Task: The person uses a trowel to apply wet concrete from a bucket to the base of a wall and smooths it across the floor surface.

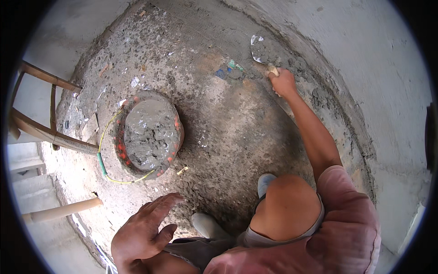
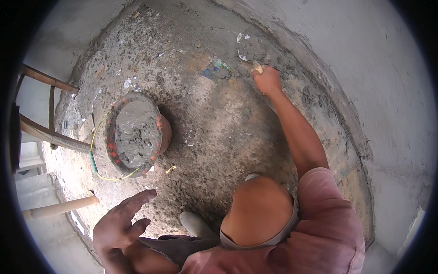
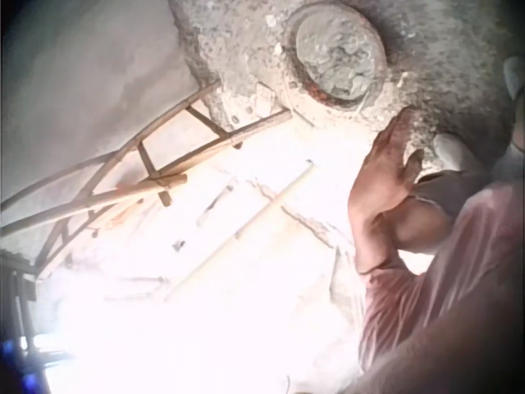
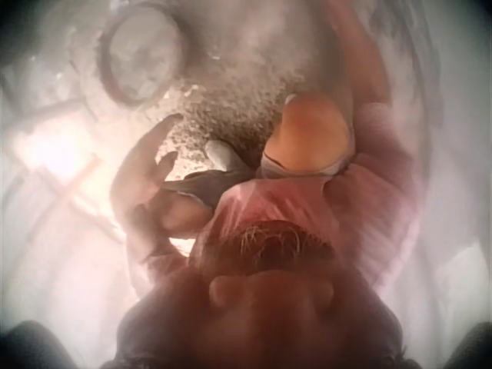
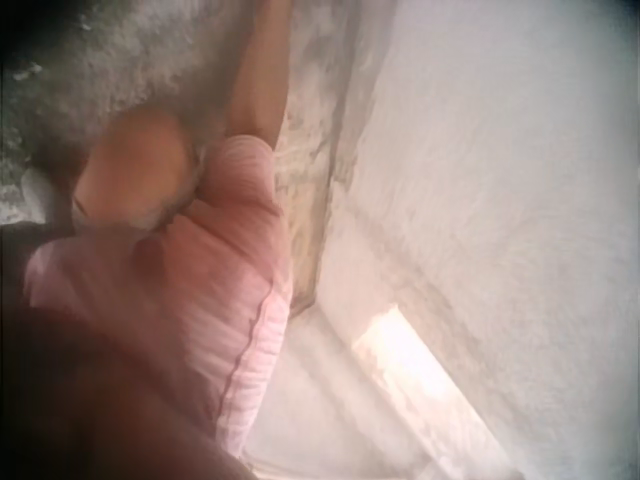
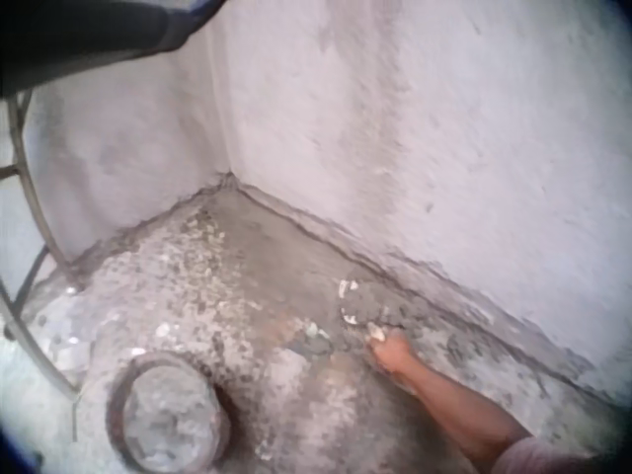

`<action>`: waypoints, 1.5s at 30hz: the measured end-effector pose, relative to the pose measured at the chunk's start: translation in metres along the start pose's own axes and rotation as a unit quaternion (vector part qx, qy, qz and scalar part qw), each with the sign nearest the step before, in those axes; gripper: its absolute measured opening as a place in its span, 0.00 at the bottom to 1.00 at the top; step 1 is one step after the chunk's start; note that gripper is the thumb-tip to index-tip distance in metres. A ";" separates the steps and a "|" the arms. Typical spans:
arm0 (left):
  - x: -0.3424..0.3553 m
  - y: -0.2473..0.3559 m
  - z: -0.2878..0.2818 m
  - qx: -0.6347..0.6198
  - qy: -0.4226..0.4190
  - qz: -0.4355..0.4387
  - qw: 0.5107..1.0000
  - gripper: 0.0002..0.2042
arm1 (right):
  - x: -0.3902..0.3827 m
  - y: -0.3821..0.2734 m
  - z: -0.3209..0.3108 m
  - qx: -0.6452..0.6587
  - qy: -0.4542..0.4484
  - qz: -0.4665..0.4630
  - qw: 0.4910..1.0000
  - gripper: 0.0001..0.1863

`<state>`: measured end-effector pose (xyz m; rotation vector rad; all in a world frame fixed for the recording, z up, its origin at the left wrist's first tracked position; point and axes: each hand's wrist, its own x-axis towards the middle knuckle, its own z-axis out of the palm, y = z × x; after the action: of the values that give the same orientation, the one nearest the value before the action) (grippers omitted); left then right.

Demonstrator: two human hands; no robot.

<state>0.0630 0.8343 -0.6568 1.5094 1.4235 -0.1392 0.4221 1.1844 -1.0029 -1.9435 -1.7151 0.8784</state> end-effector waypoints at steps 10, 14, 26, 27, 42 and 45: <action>0.021 0.007 0.007 0.011 -0.033 0.055 0.998 0.34 | -0.121 -0.027 -0.053 0.146 -0.309 0.072 0.937 0.19; 0.008 0.018 0.007 0.004 -0.013 0.022 1.000 0.34 | -0.104 0.074 -0.062 0.218 -0.299 0.186 0.910 0.18; 0.013 0.012 0.009 -0.012 -0.031 -0.039 0.999 0.32 | -0.078 0.097 -0.096 0.200 -0.235 0.142 0.941 0.20; 0.016 0.011 0.009 -0.007 -0.026 -0.032 0.999 0.32 | -0.070 0.109 -0.100 0.183 -0.178 0.148 0.955 0.20; -0.019 0.012 0.020 -0.002 0.024 0.046 0.999 0.33 | -0.027 0.062 -0.110 -0.018 -0.001 -0.002 1.000 0.22; -0.003 0.020 0.023 0.044 0.012 0.108 0.993 0.35 | -0.055 0.014 -0.115 0.051 -0.028 -0.099 0.993 0.18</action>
<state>0.0901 0.8209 -0.6546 1.7313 1.2772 -0.0511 0.5082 1.1406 -0.9183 -1.6663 -1.8202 0.9335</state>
